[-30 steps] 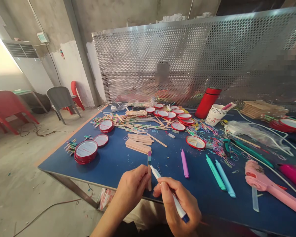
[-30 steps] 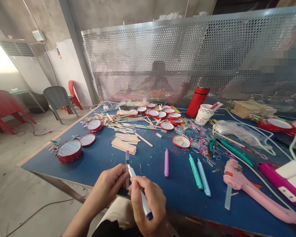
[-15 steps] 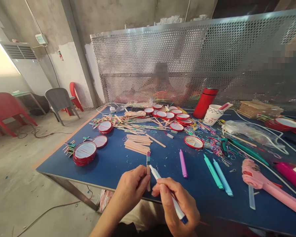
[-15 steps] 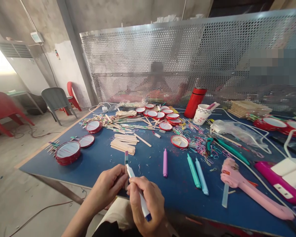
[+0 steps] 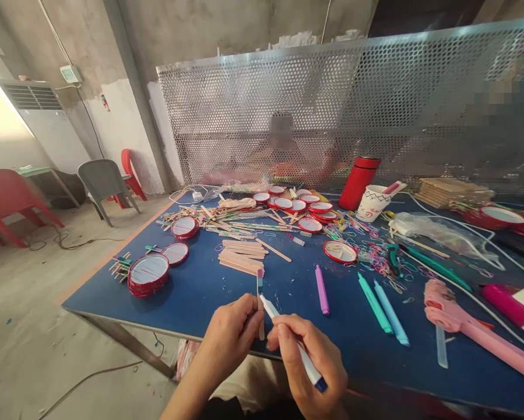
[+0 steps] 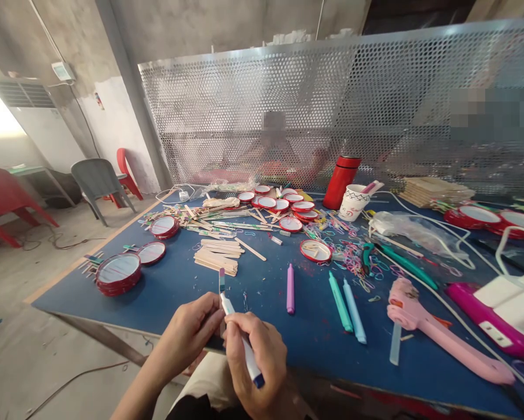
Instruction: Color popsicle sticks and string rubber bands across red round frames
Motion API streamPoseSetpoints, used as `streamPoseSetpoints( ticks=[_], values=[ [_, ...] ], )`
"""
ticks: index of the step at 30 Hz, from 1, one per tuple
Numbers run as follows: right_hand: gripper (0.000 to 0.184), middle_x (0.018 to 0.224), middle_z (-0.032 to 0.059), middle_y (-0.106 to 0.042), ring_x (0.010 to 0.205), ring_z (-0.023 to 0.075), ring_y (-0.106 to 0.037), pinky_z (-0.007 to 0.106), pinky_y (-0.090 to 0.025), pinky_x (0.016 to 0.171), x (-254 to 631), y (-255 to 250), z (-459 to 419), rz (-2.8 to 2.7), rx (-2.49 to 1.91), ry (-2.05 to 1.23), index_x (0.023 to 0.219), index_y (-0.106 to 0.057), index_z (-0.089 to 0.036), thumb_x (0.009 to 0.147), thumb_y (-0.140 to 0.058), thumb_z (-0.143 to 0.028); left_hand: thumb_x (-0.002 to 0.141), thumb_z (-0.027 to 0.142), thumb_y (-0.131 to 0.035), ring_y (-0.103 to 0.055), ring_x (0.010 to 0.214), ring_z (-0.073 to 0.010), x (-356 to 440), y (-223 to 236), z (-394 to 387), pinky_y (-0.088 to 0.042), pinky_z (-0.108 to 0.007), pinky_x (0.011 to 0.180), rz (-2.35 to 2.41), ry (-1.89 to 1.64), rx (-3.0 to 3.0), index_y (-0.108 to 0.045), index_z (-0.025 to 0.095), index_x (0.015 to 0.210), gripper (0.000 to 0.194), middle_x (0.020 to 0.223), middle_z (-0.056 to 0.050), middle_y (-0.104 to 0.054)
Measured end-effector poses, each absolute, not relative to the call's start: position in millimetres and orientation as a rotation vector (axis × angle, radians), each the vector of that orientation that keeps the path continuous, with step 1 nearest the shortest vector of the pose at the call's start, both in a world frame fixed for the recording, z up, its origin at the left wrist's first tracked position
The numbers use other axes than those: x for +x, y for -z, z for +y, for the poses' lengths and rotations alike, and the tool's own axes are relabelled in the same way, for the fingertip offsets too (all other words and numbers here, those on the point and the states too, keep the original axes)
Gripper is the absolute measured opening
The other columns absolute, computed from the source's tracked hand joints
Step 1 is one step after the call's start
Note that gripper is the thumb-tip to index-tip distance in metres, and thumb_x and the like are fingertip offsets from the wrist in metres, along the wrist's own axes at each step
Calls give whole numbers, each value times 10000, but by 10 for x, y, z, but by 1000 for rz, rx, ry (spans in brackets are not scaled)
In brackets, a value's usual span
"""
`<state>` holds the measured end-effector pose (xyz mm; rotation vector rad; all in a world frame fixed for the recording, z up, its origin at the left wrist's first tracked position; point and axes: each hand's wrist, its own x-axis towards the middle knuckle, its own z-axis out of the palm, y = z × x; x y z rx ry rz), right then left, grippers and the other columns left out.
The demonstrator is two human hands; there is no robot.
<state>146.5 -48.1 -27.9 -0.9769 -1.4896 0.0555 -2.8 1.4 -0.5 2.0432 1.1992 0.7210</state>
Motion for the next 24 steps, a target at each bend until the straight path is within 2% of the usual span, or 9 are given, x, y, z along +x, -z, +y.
streamPoseSetpoints(
  ticks=[5, 14, 21, 24],
  values=[
    [150, 823, -17, -760, 696, 114, -722, 212, -548, 703, 1462, 307, -469, -1513, -978, -65, 1056, -641, -242, 994, -537, -154, 972, 313, -394, -437, 601, -137, -30, 8, 10, -334, -246, 599, 1191, -716, 2034, -383, 240, 741, 243, 656, 48, -502],
    [142, 700, -63, -701, 602, 78, -677, 182, -526, 695, 1445, 338, -492, -1352, -1028, -95, 994, -660, -234, 1001, -534, -170, 971, 337, -389, -499, 600, -154, -40, -6, 4, -352, -259, 605, 1222, -690, 2058, -351, 246, 721, 269, 659, 19, -559],
    [155, 749, -46, -731, 635, 93, -701, 188, -534, 677, 1447, 284, -468, -1478, -961, -40, 1035, -648, -235, 981, -536, -142, 970, 313, -395, -434, 592, -134, -32, -9, 2, -328, -241, 591, 1184, -737, 2040, -383, 240, 736, 245, 652, 47, -491],
    [145, 755, -42, -736, 629, 89, -700, 187, -534, 676, 1444, 293, -465, -1435, -990, -39, 1026, -650, -232, 990, -535, -153, 971, 310, -392, -447, 591, -136, -34, -6, 6, -337, -242, 594, 1184, -725, 2051, -376, 240, 732, 249, 651, 41, -512]
  ],
)
